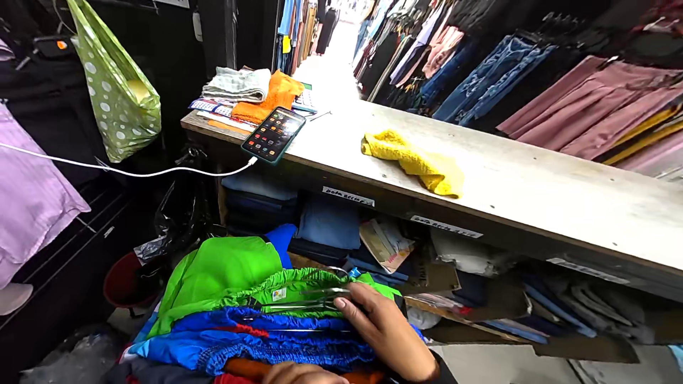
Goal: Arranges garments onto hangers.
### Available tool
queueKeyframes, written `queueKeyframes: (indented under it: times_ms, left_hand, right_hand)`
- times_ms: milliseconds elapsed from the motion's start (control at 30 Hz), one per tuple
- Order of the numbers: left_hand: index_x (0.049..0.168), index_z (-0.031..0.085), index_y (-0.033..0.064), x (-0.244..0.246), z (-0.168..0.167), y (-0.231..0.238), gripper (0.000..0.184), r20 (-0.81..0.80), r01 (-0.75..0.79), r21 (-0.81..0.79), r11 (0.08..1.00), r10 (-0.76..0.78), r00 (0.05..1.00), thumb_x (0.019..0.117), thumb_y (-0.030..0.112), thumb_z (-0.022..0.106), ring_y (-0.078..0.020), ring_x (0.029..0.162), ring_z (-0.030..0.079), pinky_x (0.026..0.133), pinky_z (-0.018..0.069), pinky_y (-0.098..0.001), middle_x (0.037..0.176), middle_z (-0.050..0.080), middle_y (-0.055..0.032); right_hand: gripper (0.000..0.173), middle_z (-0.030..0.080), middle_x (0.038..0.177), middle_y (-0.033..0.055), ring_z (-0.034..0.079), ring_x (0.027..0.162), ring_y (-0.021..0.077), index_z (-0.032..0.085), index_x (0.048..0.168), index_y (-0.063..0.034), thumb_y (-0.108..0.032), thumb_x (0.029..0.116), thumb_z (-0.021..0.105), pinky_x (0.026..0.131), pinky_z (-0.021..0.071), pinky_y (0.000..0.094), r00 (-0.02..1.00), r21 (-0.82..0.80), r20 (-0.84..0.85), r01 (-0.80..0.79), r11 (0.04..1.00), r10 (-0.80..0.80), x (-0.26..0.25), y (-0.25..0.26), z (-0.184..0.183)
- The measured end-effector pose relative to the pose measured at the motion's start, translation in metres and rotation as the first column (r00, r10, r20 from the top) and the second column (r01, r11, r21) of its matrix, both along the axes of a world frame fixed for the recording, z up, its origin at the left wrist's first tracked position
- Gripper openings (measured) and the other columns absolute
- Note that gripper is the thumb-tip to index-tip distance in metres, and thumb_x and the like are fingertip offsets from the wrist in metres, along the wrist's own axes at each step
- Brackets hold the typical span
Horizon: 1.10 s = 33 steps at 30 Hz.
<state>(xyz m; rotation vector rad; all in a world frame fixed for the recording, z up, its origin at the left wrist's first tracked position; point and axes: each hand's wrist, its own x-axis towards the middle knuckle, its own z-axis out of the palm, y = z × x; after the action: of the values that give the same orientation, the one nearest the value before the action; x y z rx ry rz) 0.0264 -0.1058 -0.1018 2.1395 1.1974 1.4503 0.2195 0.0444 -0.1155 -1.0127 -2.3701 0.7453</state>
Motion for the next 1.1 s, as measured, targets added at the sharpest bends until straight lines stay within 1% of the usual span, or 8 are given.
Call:
queueKeyframes:
  times_ms: [67, 133, 300, 367, 533, 733, 900, 1100]
  left_hand:
    - [0.119, 0.062, -0.0125, -0.010, 0.012, 0.001, 0.036, 0.181, 0.189, -0.153, 0.970, -0.160, 0.970, 0.1026, 0.008, 0.038, -0.0301, 0.108, 0.068, 0.100, 0.0498, -0.0377, 0.113, 0.069, -0.0276]
    - [0.121, 0.058, -0.0168, -0.017, 0.023, 0.005, 0.032, 0.265, 0.181, -0.274, 0.944, -0.107, 0.958, 0.1021, -0.001, 0.037, -0.0269, 0.100, 0.071, 0.088, 0.0579, -0.0360, 0.113, 0.067, -0.0300]
    - [0.120, 0.070, -0.0024, -0.025, 0.020, 0.035, 0.029, -0.156, -0.259, -0.234, 0.937, 0.227, 0.961, 0.0954, 0.005, 0.057, -0.0364, 0.112, 0.068, 0.094, 0.0554, -0.0502, 0.119, 0.071, -0.0191]
    - [0.112, 0.075, 0.0010, -0.033, 0.009, 0.047, 0.022, -0.227, -0.242, -0.254, 0.937, 0.185, 0.956, 0.0947, 0.007, 0.062, -0.0373, 0.106, 0.071, 0.089, 0.0563, -0.0557, 0.111, 0.073, -0.0167]
    - [0.101, 0.077, 0.0017, -0.035, 0.002, 0.055, 0.019, -0.187, -0.184, -0.287, 0.940, 0.134, 0.973, 0.0965, 0.009, 0.061, -0.0304, 0.082, 0.075, 0.073, 0.0611, -0.0453, 0.091, 0.075, -0.0158]
    - [0.102, 0.077, 0.0031, -0.052, 0.008, 0.061, 0.022, -0.021, -0.032, -0.483, 0.875, 0.025, 0.999, 0.0981, 0.010, 0.057, -0.0186, 0.088, 0.072, 0.082, 0.0570, -0.0327, 0.096, 0.075, -0.0120]
    - [0.113, 0.069, -0.0008, -0.067, 0.032, 0.085, 0.026, -0.028, 0.032, -0.781, 0.623, -0.087, 0.996, 0.1043, 0.016, 0.051, -0.0198, 0.084, 0.064, 0.081, 0.0514, -0.0376, 0.097, 0.069, -0.0142]
    - [0.119, 0.068, -0.0043, -0.051, 0.030, 0.091, 0.029, -0.095, -0.019, -0.742, 0.670, -0.077, 0.993, 0.1057, 0.011, 0.047, -0.0296, 0.103, 0.067, 0.096, 0.0516, -0.0421, 0.113, 0.069, -0.0214]
  right_hand:
    - [0.038, 0.068, 0.086, 0.0078, 0.065, 0.083, 0.0141, 0.071, 0.094, -0.0047, -0.034, 0.1058, 0.050, 0.078, 0.0520, 0.0338, 1.000, -0.018, -0.031, 0.003, 1.000, -0.004, 0.003, -0.002, -0.003]
    - [0.037, 0.068, 0.087, 0.0073, 0.064, 0.084, 0.0132, 0.071, 0.094, -0.0049, -0.033, 0.1062, 0.049, 0.079, 0.0517, 0.0329, 0.998, -0.013, -0.055, 0.010, 1.000, -0.011, 0.003, -0.005, -0.004]
    - [0.038, 0.071, 0.092, 0.0059, 0.067, 0.089, 0.0140, 0.073, 0.099, -0.0073, -0.041, 0.1010, 0.057, 0.083, 0.0534, 0.0369, 0.995, 0.039, -0.097, 0.001, 0.999, 0.003, 0.004, -0.011, -0.007]
    - [0.030, 0.073, 0.095, 0.0060, 0.068, 0.092, 0.0153, 0.076, 0.102, -0.0092, -0.037, 0.0972, 0.064, 0.086, 0.0539, 0.0366, 0.992, 0.094, -0.120, -0.016, 0.995, 0.028, 0.005, -0.014, -0.008]
    - [0.019, 0.078, 0.105, 0.0070, 0.072, 0.104, 0.0154, 0.080, 0.103, -0.0082, -0.019, 0.0979, 0.064, 0.101, 0.0515, 0.0323, 0.979, 0.344, -0.205, 0.075, 0.936, -0.004, 0.004, -0.027, -0.013]
    - [0.017, 0.074, 0.087, 0.0102, 0.069, 0.087, 0.0132, 0.080, 0.096, -0.0045, -0.014, 0.0939, 0.066, 0.086, 0.0533, 0.0214, 0.957, 0.374, -0.258, 0.223, 0.900, -0.129, 0.004, -0.039, -0.013]
    - [0.016, 0.069, 0.084, 0.0060, 0.066, 0.091, 0.0084, 0.076, 0.094, -0.0090, -0.020, 0.0977, 0.065, 0.089, 0.0498, 0.0171, 0.945, 0.420, -0.325, 0.186, 0.888, -0.044, 0.007, -0.040, -0.016]
    - [0.013, 0.072, 0.086, 0.0138, 0.069, 0.087, 0.0151, 0.080, 0.092, -0.0027, -0.010, 0.0901, 0.070, 0.085, 0.0538, 0.0212, 0.971, 0.282, -0.229, 0.126, 0.951, -0.061, -0.007, -0.044, -0.009]
